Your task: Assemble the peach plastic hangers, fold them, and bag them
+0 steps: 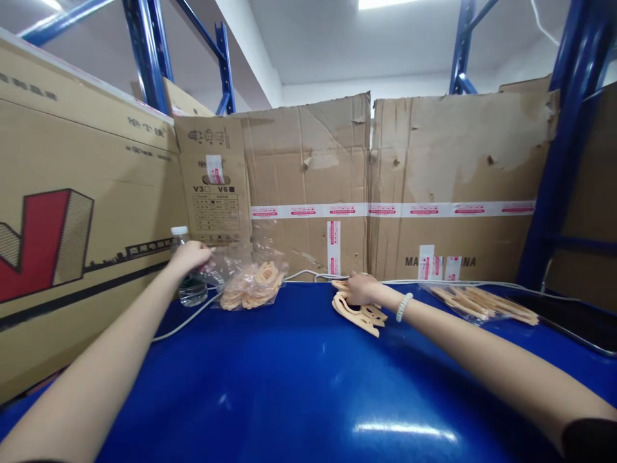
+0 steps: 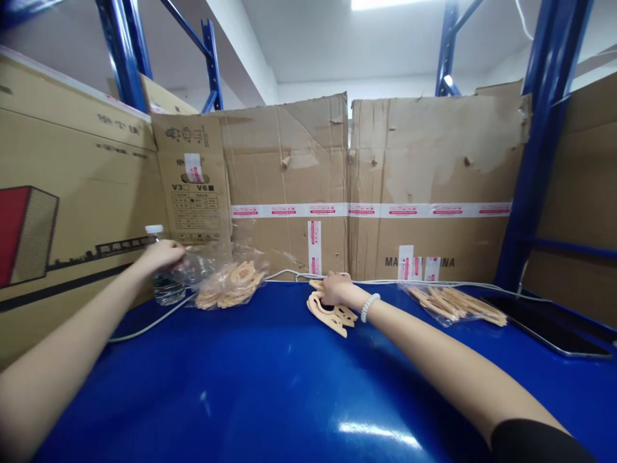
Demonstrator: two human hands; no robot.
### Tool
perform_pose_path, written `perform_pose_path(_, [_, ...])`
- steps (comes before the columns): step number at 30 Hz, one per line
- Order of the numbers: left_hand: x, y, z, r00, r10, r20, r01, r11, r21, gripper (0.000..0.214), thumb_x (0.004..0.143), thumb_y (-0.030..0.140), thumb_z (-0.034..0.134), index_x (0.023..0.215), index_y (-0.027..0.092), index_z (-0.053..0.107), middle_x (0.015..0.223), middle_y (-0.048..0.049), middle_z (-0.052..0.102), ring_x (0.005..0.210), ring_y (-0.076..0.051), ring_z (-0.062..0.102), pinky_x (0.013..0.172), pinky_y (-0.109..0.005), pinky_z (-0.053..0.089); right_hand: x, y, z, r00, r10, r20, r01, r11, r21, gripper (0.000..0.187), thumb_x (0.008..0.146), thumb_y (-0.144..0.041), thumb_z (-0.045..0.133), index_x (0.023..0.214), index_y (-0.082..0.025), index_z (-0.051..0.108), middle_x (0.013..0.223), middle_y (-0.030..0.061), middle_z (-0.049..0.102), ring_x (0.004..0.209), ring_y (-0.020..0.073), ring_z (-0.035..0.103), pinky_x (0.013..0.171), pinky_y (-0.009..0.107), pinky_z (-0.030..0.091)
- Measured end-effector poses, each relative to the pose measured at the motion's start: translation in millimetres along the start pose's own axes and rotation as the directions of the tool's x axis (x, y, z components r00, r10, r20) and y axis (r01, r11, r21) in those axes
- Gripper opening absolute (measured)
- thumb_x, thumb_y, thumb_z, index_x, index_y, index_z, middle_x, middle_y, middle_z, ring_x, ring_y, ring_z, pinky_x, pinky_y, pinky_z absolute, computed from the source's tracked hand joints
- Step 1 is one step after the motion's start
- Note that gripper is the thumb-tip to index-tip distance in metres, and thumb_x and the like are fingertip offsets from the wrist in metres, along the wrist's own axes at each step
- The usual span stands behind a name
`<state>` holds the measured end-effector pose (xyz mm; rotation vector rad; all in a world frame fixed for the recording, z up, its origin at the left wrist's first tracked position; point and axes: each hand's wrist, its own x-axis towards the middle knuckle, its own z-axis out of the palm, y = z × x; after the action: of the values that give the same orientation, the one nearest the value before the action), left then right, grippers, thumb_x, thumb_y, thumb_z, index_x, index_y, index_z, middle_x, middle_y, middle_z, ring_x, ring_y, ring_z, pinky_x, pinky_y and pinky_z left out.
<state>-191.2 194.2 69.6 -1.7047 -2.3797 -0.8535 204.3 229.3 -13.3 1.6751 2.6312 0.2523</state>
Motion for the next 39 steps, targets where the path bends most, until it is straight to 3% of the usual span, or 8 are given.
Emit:
perform_pose_path(5, [12, 17, 47.7, 0.99, -0.129, 0.061, 0.131, 0.991, -0.031, 0.023, 0.082, 0.029, 0.059, 0.067, 0.012, 0.062, 0.058, -0.0034, 0.064, 0.055, -0.016, 0.062, 0.059, -0.028, 0.049, 19, -2, 3, 0.986, -0.153, -0.067, 0.156, 0.986, 0.058, 0.037, 0.084, -0.024, 0.057, 0.12, -0.013, 0.058, 0.122, 0.0202, 0.055, 0.116, 0.0315, 0.052, 0.09, 0.038, 0.042])
perform_pose_path(11, [8, 29, 63.6, 0.965, -0.145, -0.217, 0.126, 0.987, -0.099, 0.016, 0.067, 0.025, 0.061, 0.078, 0.014, 0.066, 0.079, -0.0159, 0.07, 0.077, -0.034, 0.067, 0.063, -0.036, 0.049, 4, 26, 3, 0.964, -0.255, -0.071, 0.264, 0.946, 0.188, 0.047, 0.084, -0.019, 0.057, 0.13, -0.017, 0.05, 0.123, 0.0143, 0.056, 0.111, 0.0235, 0.057, 0.092, 0.03, 0.045])
perform_pose_path(18, [-38, 54, 57.8, 0.817, 0.164, -0.552, -0.25, 0.965, -0.083, 0.02, 0.079, 0.02, 0.048, 0.097, 0.019, 0.056, 0.101, -0.0056, 0.066, 0.104, -0.022, 0.058, 0.094, -0.033, 0.041, -56, 51, 15, 0.933, -0.242, -0.266, 0.319, 0.898, 0.303, 0.039, 0.083, -0.004, 0.039, 0.118, -0.01, 0.057, 0.115, 0.0157, 0.059, 0.109, 0.0221, 0.057, 0.094, 0.034, 0.045])
perform_pose_path(20, [-67, 69, 60.4, 0.613, 0.505, -0.607, -0.624, 0.781, 0.02, 0.013, 0.079, 0.018, 0.049, 0.09, 0.017, 0.057, 0.091, -0.0071, 0.065, 0.092, -0.023, 0.06, 0.088, -0.034, 0.044, -70, 51, 20, 0.932, -0.162, -0.324, 0.27, 0.907, 0.322, 0.04, 0.078, 0.001, 0.038, 0.11, -0.011, 0.06, 0.109, 0.0148, 0.061, 0.104, 0.0222, 0.058, 0.091, 0.034, 0.045])
perform_pose_path(23, [-118, 97, 71.1, 0.296, 0.874, -0.385, -0.93, 0.356, 0.093, 0.013, 0.082, 0.016, 0.049, 0.091, 0.017, 0.058, 0.089, -0.0069, 0.066, 0.088, -0.021, 0.06, 0.083, -0.033, 0.045, -86, 43, 24, 0.932, -0.074, -0.355, 0.199, 0.923, 0.33, 0.026, 0.082, -0.008, 0.042, 0.099, -0.013, 0.061, 0.097, 0.0116, 0.063, 0.089, 0.0211, 0.06, 0.08, 0.032, 0.047])
perform_pose_path(25, [-148, 116, 82.4, 0.209, 0.971, -0.12, -0.977, 0.213, 0.022, 0.016, 0.084, 0.017, 0.048, 0.094, 0.017, 0.06, 0.09, -0.0073, 0.067, 0.085, -0.022, 0.061, 0.08, -0.035, 0.046, -92, 32, 25, 0.937, -0.052, -0.346, 0.168, 0.934, 0.314, 0.016, 0.086, -0.024, 0.049, 0.094, -0.015, 0.059, 0.09, 0.0091, 0.063, 0.078, 0.0199, 0.059, 0.07, 0.03, 0.046])
perform_pose_path(30, [-170, 139, 113.6, 0.201, 0.957, 0.208, -0.949, 0.242, -0.2, 0.049, 0.088, 0.047, 0.051, 0.127, 0.017, 0.051, 0.135, -0.015, 0.051, 0.124, -0.031, 0.048, 0.102, -0.047, 0.038, -88, 12, 32, 0.961, 0.059, -0.27, -0.006, 0.981, 0.193, 0.051, 0.082, -0.056, 0.053, 0.104, -0.01, 0.059, 0.101, 0.0178, 0.061, 0.093, 0.0298, 0.058, 0.078, 0.037, 0.045])
perform_pose_path(39, [-146, 142, 143.3, 0.33, 0.878, 0.345, -0.871, 0.424, -0.246, 0.055, 0.092, 0.051, 0.042, 0.137, 0.02, 0.044, 0.148, -0.0178, 0.034, 0.137, -0.035, 0.031, 0.108, -0.054, 0.031, -26, 21, 34, 0.996, 0.075, -0.055, -0.058, 0.963, 0.263, 0.031, 0.09, -0.032, 0.053, 0.107, -0.007, 0.061, 0.114, 0.021, 0.059, 0.105, 0.0294, 0.057, 0.086, 0.036, 0.044])
